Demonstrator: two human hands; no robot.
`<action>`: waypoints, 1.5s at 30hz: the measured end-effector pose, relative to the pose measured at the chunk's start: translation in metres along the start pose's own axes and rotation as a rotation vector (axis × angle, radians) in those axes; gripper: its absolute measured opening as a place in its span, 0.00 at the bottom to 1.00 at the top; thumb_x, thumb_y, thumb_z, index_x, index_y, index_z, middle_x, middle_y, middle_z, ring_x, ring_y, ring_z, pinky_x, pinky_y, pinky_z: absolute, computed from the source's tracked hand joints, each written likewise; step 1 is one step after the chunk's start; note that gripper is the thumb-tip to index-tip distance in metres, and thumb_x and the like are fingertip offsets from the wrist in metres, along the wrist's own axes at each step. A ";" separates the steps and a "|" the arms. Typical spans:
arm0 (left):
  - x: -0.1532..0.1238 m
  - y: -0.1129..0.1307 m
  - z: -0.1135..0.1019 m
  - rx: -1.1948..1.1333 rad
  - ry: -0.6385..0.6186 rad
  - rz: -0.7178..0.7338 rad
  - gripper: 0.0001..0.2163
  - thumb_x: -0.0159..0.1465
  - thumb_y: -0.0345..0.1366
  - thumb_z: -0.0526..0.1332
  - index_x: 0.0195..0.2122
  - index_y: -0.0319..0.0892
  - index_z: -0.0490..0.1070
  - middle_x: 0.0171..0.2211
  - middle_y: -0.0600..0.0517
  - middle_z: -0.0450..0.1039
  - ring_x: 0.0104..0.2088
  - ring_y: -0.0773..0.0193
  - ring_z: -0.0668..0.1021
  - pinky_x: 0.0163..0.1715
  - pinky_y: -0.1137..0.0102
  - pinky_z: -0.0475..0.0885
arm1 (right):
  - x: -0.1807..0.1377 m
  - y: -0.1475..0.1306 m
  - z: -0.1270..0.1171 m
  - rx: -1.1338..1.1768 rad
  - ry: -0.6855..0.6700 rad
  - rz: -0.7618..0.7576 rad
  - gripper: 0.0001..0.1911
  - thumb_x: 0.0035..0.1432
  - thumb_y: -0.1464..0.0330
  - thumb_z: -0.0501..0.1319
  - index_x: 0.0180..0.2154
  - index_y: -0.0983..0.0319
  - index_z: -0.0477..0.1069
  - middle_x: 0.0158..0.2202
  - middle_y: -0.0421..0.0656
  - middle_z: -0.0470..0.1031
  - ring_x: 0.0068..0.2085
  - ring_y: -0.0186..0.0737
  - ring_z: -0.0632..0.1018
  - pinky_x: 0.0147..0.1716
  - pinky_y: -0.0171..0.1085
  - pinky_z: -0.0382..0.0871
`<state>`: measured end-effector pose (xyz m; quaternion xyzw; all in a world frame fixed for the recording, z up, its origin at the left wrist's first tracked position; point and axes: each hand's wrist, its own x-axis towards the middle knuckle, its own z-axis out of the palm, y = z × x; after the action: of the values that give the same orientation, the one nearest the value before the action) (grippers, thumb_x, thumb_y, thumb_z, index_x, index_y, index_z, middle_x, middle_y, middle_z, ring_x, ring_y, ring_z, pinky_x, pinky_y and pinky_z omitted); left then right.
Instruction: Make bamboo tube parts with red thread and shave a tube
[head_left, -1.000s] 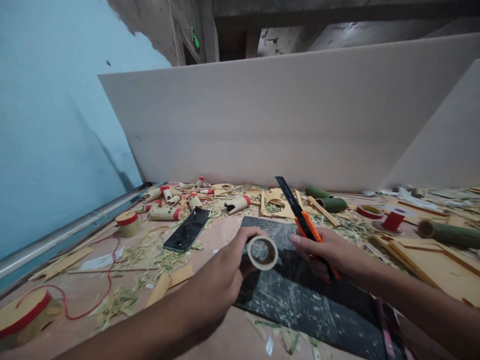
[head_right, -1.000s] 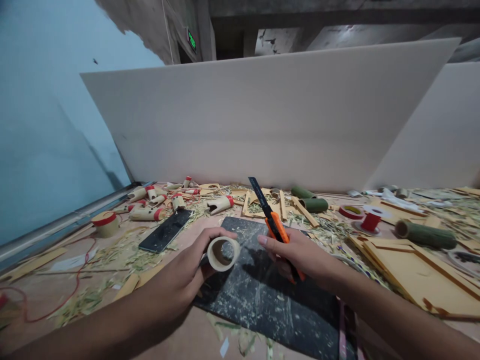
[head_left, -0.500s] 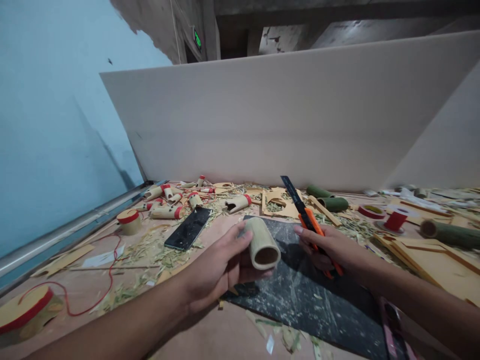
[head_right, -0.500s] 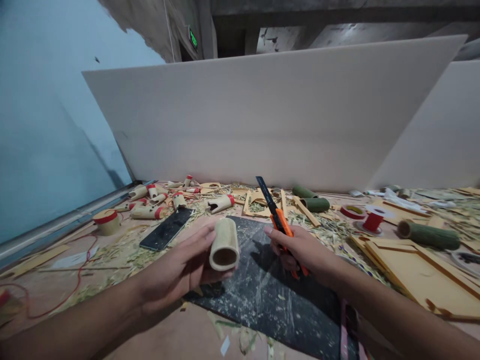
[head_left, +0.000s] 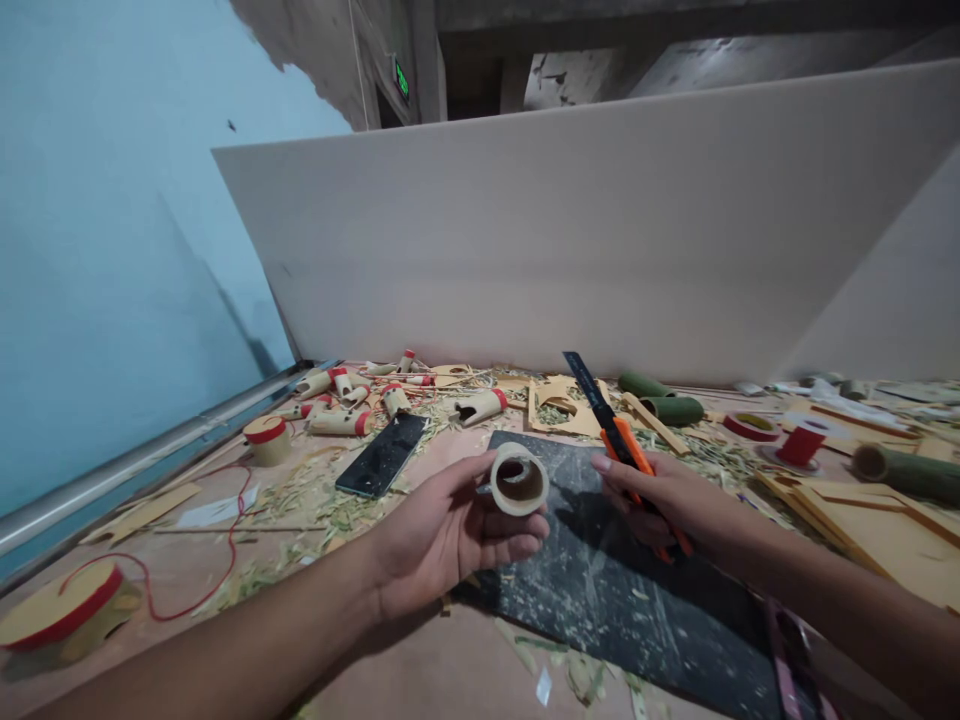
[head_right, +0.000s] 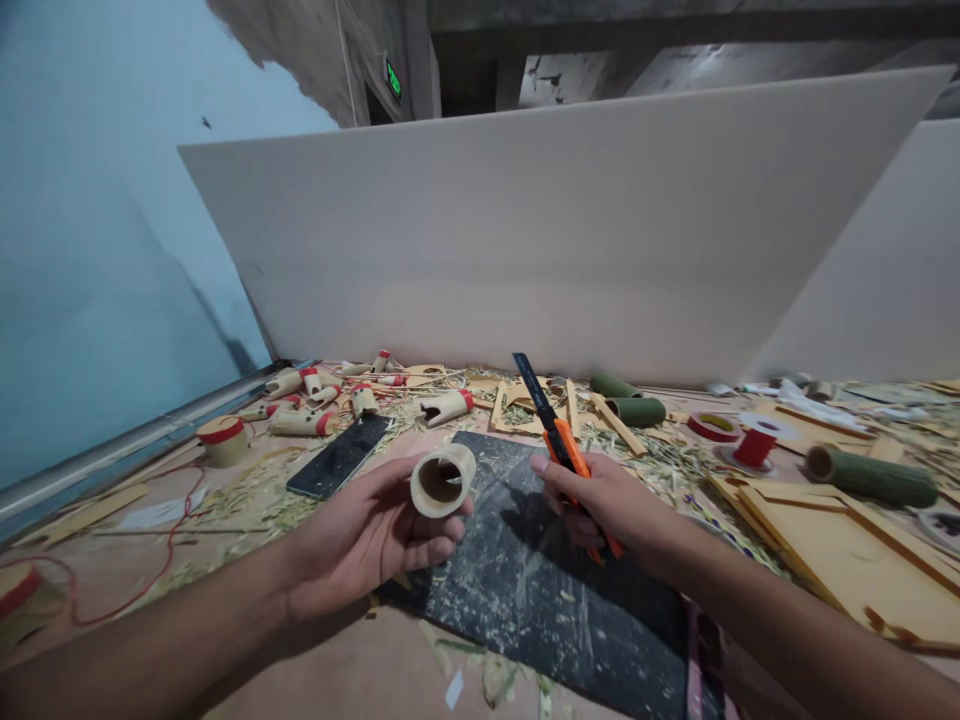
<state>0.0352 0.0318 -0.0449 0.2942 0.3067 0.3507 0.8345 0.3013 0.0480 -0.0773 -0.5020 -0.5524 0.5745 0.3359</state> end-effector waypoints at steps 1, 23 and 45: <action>0.000 -0.001 0.001 -0.001 -0.006 -0.005 0.23 0.79 0.39 0.50 0.42 0.25 0.79 0.35 0.37 0.83 0.30 0.60 0.86 0.34 0.69 0.84 | -0.001 -0.001 0.001 0.002 -0.007 0.002 0.32 0.56 0.40 0.68 0.22 0.58 0.63 0.12 0.30 0.55 0.15 0.27 0.55 0.17 0.32 0.48; 0.003 -0.003 -0.008 0.054 0.010 0.120 0.12 0.77 0.37 0.56 0.46 0.33 0.74 0.40 0.41 0.82 0.36 0.56 0.87 0.35 0.68 0.85 | 0.000 0.000 0.000 -0.009 0.008 -0.007 0.33 0.54 0.39 0.68 0.22 0.58 0.62 0.12 0.30 0.55 0.15 0.27 0.55 0.16 0.31 0.47; 0.001 -0.005 -0.006 0.040 -0.044 -0.021 0.21 0.76 0.39 0.47 0.42 0.29 0.76 0.33 0.41 0.81 0.28 0.59 0.85 0.26 0.70 0.83 | -0.017 -0.011 0.022 0.103 -0.114 -0.059 0.29 0.52 0.48 0.75 0.27 0.58 0.60 0.16 0.28 0.56 0.18 0.26 0.55 0.18 0.29 0.51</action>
<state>0.0337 0.0314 -0.0527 0.3152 0.2981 0.3292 0.8387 0.2835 0.0276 -0.0659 -0.4340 -0.5549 0.6196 0.3462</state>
